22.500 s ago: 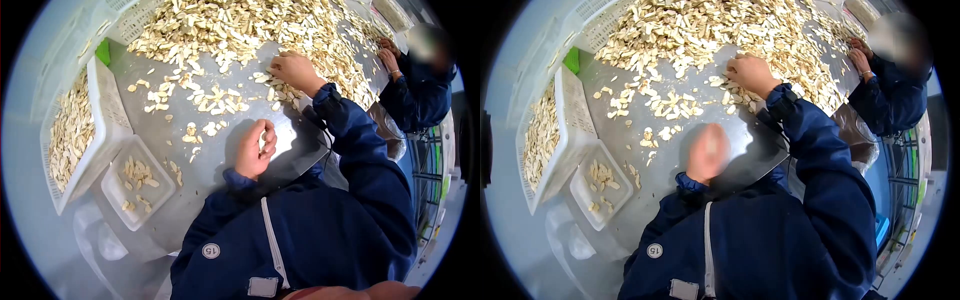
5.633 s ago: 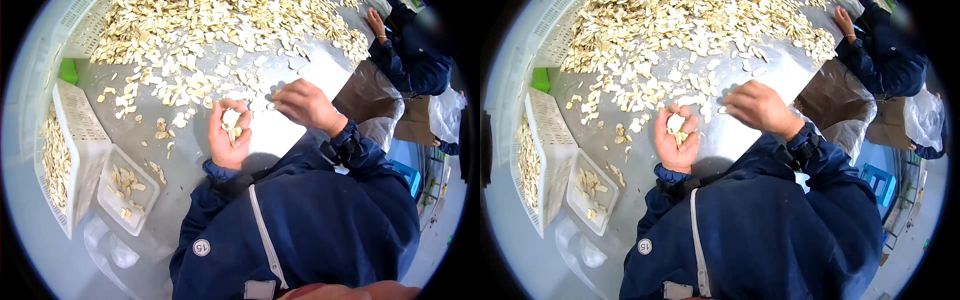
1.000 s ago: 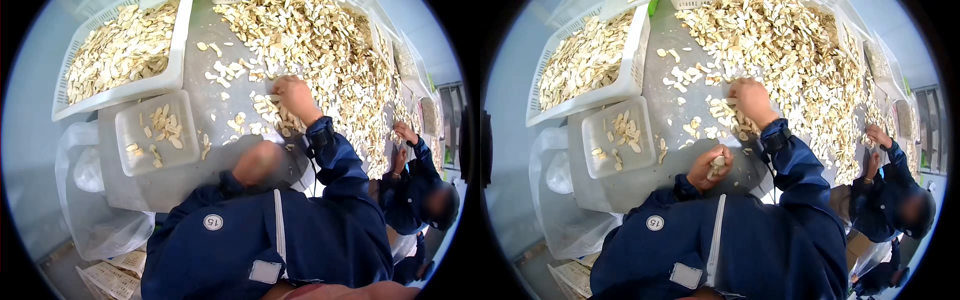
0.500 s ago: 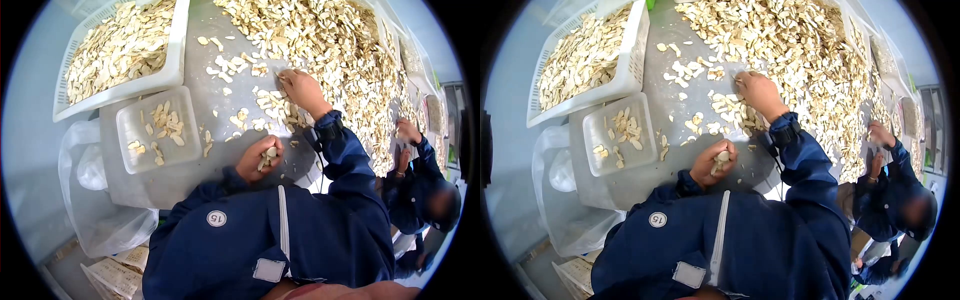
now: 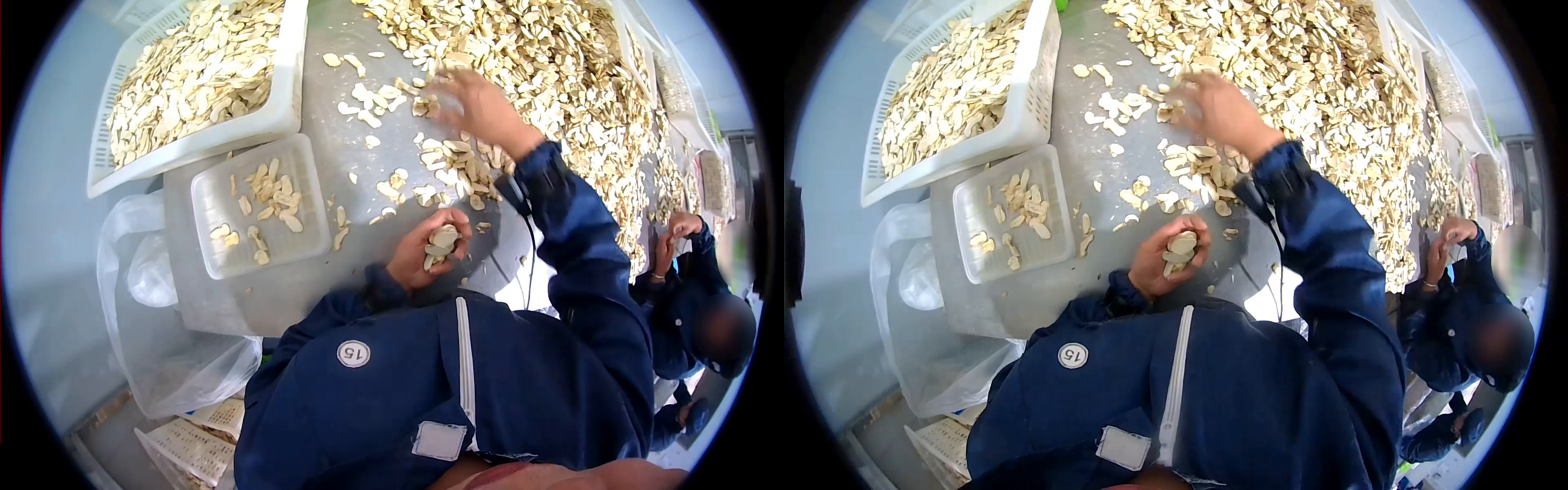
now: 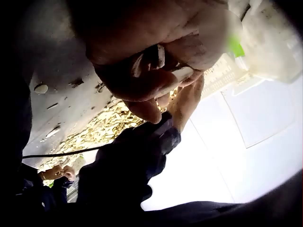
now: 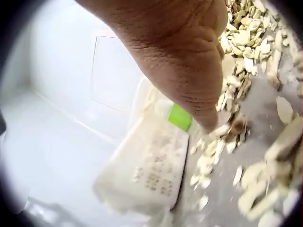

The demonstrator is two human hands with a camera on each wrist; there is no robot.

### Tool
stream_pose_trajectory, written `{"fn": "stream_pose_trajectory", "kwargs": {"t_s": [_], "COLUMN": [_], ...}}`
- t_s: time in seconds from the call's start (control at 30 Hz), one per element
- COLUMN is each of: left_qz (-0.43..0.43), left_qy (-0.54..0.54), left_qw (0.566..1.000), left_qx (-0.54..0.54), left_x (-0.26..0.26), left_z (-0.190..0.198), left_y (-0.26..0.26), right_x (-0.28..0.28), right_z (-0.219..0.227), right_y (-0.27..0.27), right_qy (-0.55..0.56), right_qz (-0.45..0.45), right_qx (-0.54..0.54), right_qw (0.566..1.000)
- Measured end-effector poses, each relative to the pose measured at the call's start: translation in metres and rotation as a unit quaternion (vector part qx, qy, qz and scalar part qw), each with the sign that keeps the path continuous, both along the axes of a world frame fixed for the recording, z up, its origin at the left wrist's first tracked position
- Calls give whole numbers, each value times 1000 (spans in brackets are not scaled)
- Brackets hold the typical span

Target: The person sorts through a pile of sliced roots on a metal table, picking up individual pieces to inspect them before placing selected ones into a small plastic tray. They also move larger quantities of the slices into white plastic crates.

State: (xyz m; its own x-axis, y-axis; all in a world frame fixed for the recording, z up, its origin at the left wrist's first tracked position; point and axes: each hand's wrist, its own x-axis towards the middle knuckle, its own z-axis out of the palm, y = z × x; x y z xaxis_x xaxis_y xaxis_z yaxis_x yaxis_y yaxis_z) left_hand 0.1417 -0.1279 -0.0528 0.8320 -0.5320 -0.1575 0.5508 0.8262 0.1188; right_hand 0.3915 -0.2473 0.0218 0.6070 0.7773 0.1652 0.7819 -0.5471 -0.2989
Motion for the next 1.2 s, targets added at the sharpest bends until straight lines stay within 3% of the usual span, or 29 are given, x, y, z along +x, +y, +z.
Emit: {"fn": "stream_pose_trajectory", "kwargs": {"t_s": [0.1,0.13,0.23,0.3,0.37,0.43,0.5,0.57,0.63,0.7,0.77,0.8,0.9,0.93,1.07,1.2], "left_qz": [-8,-9,-13,-18,-19,-22,-26,-33,-26,-25,-20,-20,-17,-19,-11,0], "left_qy": [-26,-24,-12,10,10,11,11,-16,-5,-12,-14,-16,-23,-26,-10,28], "left_qw": [999,1000,1000,1000,1000,1000,1000,999,1000,999,999,999,1000,999,1000,999], "left_qx": [-21,-16,-9,-13,-8,-1,7,-13,13,20,28,22,13,5,-21,-25], "left_x": [-1,-1,1,-1,0,1,3,4,4,3,2,2,1,0,-2,-3], "left_z": [-9,-8,-2,-1,0,1,2,-5,-1,0,0,-2,-3,-4,-2,8], "left_y": [-1,-1,-1,-2,-2,-2,-2,-2,-3,-2,-1,-2,-2,-2,-1,-3], "right_x": [36,51,67,49,11,-20,-38,-60,-75,-95,-103,-109,-138,-147,-171,-207], "right_z": [-8,-14,-37,-42,-15,15,10,18,16,30,15,9,19,23,24,26], "right_y": [20,18,4,-21,-47,-71,-109,-131,-152,-142,-142,-139,-121,-122,-155,-170], "right_qy": [-204,-121,-83,-85,-17,149,38,90,108,198,4,-7,99,29,37,134], "right_qz": [-163,-203,-118,-28,-8,-84,-86,-193,-111,-217,-242,-250,-97,-89,-231,-154], "right_qx": [-59,-111,-175,-98,-36,1,65,-28,2,47,16,6,84,49,29,43], "right_qw": [963,965,974,991,999,985,993,977,988,955,970,968,987,994,972,978]}}
